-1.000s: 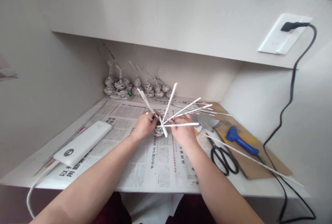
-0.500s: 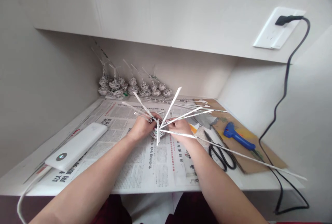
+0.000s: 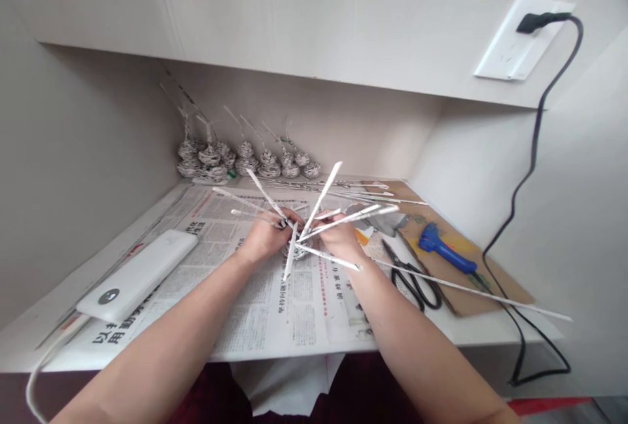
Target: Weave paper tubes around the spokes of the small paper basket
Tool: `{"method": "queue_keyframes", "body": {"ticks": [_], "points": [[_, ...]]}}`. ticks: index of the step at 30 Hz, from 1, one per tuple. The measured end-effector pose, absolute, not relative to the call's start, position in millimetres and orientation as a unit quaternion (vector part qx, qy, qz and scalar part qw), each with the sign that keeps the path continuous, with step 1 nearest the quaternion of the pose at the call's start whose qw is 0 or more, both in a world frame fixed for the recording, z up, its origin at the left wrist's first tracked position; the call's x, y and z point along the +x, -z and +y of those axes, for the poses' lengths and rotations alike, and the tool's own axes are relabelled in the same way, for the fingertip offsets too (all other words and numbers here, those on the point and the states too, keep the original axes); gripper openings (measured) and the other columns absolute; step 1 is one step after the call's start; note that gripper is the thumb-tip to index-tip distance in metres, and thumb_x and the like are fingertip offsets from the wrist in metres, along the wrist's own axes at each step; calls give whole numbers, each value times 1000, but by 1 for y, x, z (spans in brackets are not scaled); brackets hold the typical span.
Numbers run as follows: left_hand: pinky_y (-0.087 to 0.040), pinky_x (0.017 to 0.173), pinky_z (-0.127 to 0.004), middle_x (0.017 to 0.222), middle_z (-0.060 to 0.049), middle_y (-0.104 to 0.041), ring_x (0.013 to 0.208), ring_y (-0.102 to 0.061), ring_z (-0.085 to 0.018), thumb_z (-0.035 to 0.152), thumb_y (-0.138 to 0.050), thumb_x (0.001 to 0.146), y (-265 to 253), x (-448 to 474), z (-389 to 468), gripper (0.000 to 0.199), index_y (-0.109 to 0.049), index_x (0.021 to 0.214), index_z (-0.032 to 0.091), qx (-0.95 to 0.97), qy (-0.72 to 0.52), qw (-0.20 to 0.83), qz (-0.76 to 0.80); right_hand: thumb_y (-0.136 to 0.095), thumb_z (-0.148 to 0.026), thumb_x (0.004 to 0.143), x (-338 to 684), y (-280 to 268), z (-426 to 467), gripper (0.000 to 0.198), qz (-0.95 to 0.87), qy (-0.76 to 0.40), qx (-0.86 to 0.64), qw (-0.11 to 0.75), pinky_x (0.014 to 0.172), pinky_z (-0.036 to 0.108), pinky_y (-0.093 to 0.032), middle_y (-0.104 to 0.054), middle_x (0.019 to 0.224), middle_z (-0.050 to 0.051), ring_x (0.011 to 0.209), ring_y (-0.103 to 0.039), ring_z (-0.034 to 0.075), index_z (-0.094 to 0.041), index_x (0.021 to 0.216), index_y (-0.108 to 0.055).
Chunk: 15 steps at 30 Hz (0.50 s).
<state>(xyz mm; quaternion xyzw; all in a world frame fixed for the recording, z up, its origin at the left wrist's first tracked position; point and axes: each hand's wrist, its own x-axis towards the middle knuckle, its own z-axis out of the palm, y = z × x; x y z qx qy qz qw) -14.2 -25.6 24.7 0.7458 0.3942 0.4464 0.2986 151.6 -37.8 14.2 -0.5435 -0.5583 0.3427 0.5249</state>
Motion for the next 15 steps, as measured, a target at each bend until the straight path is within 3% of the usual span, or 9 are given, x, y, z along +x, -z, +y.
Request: {"method": "queue_keyframes", "body": {"ticks": [5,10,15], "points": [[-50,60,-22,73,-3,-72,63,-64,-15,17,-58,70,-27,-17,-25,15,-71,78,16,735,-435,293,431,-61,-23,65,148,-25,-50,11,-583,-286,-565,509,61,26,-50,-70,71,1,67,-65,18,-19,73,-68],[-48,60,-21,69,-2,-71,62,-63,-14,15,-58,67,-33,-18,-28,16,-70,77,15,728,-423,279,462,-62,-19,69,144,-33,-61,13,-654,-125,-585,464,81,32,-48,-67,85,4,83,-62,20,-22,79,-71],[-48,62,-22,69,-1,-70,62,-62,-14,16,-58,67,-39,-18,-32,13,-68,74,15,732,-415,262,473,-60,-14,72,144,-38,-65,18,-698,-75,-570,426,87,36,-44,-67,87,5,90,-59,22,-22,83,-71]]}}
